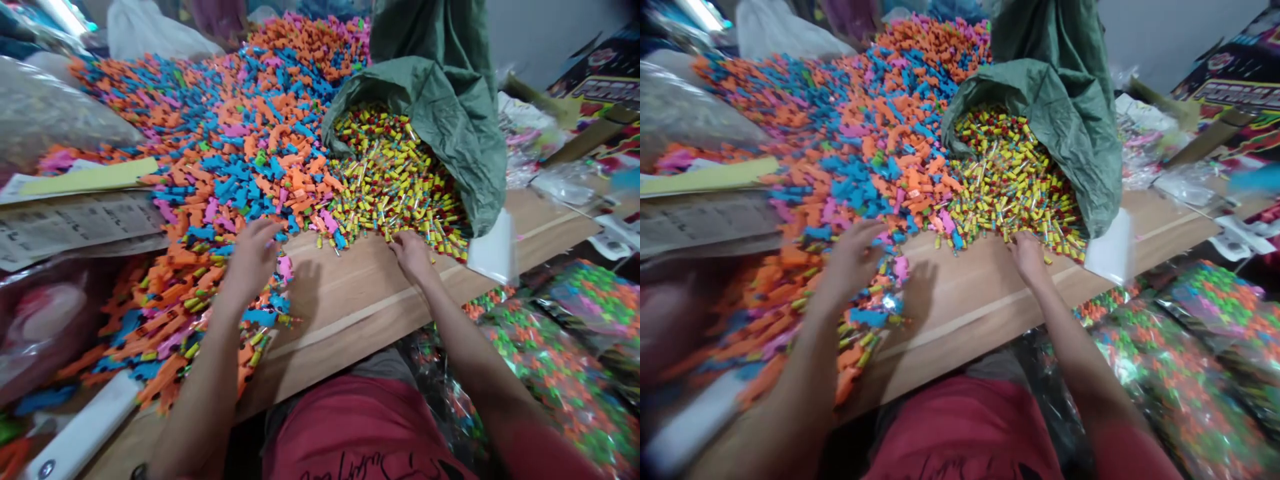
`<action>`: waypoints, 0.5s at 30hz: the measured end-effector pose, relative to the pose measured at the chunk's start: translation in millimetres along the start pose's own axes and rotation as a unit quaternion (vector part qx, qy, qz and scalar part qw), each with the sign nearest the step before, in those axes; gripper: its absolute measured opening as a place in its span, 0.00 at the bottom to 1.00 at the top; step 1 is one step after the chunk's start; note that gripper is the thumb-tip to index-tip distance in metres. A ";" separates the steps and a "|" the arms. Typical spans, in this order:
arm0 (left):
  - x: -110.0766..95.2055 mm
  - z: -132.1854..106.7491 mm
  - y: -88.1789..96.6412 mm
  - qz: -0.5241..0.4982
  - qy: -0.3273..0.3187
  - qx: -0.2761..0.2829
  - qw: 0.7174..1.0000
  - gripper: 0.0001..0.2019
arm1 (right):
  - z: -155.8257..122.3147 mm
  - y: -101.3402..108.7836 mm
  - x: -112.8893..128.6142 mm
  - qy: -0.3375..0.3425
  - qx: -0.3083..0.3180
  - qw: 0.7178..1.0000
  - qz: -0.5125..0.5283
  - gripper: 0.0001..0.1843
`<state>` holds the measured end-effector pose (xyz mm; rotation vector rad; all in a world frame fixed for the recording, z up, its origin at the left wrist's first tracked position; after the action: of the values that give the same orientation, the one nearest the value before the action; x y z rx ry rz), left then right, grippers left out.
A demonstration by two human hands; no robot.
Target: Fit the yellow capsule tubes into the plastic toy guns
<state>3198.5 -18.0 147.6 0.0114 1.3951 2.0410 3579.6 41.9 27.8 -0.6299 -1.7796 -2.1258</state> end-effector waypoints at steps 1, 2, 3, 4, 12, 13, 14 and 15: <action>-6.7 17.2 -28.1 -0.022 -0.016 0.016 0.999 0.20 | -1.2 -5.3 1.2 -0.003 0.004 1.000 -0.010 0.15; -10.1 32.9 -55.4 -0.038 -0.024 0.034 0.998 0.20 | -3.6 -9.8 3.2 -0.001 0.006 1.000 -0.016 0.16; -10.0 46.2 -81.2 -0.048 -0.024 0.057 0.997 0.21 | -7.1 -13.9 5.8 0.006 0.010 1.000 -0.021 0.18; -6.7 56.6 -102.8 -0.046 -0.013 0.074 0.996 0.23 | -11.4 -17.9 9.1 0.020 0.016 0.999 -0.026 0.20; 21.4 52.9 -157.4 -0.011 0.069 0.097 0.993 0.16 | -39.5 -30.6 19.5 0.082 0.067 0.993 -0.050 0.17; 22.7 48.3 -156.8 -0.016 0.073 0.085 0.994 0.15 | -40.8 -31.8 21.0 0.078 0.076 0.993 -0.050 0.15; 24.8 43.6 -155.8 -0.026 0.080 0.072 0.994 0.13 | -42.0 -33.1 23.3 0.071 0.085 0.993 -0.044 0.13; 27.8 39.1 -154.0 -0.039 0.091 0.055 0.994 0.10 | -43.3 -34.2 26.6 0.064 0.095 0.993 -0.030 0.12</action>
<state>3268.8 62.0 26.5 -0.1830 1.5929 1.9376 3533.9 7.3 6.3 -0.3869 -1.9198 -1.9551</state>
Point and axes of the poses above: each hand's wrist, its own z-axis towards the middle knuckle, its own y-axis out of the back of the hand, x = y × z, the point moved 9 cm from there along z, towards the middle knuckle, and after that the axes turned 12 degrees about -y, right-handed, at the moved point
